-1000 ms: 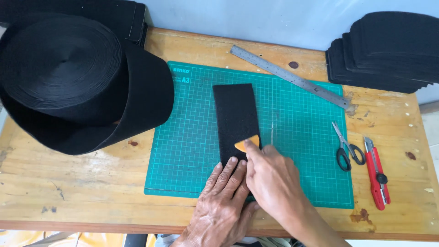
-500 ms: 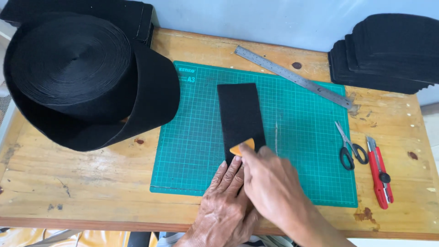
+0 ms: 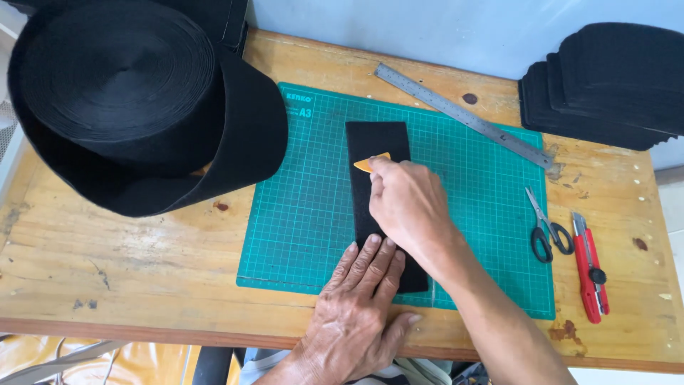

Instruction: Marking and cutting a piece of black fabric using chalk and scissors

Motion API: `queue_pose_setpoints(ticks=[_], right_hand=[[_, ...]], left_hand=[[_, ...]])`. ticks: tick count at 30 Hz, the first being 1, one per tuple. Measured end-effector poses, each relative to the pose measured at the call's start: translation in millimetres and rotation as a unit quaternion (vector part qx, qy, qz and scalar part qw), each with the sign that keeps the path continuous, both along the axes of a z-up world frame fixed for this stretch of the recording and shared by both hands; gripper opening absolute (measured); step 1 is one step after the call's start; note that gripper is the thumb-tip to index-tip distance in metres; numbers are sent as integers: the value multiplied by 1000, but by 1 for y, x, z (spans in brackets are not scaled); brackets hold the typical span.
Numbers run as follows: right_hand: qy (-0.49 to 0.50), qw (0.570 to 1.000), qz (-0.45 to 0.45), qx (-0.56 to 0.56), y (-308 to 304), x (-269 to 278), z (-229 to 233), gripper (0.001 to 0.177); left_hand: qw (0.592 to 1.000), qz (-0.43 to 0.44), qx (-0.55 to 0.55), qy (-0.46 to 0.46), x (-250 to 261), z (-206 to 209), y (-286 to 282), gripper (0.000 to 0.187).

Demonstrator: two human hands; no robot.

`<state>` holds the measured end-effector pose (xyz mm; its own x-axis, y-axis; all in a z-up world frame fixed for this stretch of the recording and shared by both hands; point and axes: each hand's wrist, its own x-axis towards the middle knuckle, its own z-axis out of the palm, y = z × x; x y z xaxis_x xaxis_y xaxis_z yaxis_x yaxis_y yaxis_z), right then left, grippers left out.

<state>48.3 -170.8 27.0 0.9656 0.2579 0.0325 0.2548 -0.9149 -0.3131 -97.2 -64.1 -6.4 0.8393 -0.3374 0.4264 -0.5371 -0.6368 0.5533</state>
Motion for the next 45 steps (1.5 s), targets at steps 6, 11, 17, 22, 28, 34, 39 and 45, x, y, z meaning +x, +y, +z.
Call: queue_pose_setpoints(ticks=[6,11,17,22,28,34,39,45], right_hand=[[61,994,63,-60,-7,-91,37,38],[93,990,36,-102,2,-87,11,49],[16,998,24,-49,23,-24,1,36],[83,996,-17,-8,26,19,19,31],[40,998,28,33,-19,-22,46,35],[45,998,-19,-25,-52,-92,18,38],[16,999,-20,-43,-50,-92,0,38],[-26,998,-19,-48,-39,-10,-7,31]], left_hand=[[999,-1,-39,-12,-1,1,1,64],[1000,-11,-15,-5,-3,-3,0,65],[999,-15,-47,-8,0,7,3,59],[1000,-1,-18,3,-2,2,2,65],[1000,-16,-10,-21,-3,12,4,60],[999,8,-35,-18,2,9,-3,64],[997,45,53,-28,5,-4,-10,64],[998,32,55,-19,6,0,-8,63]])
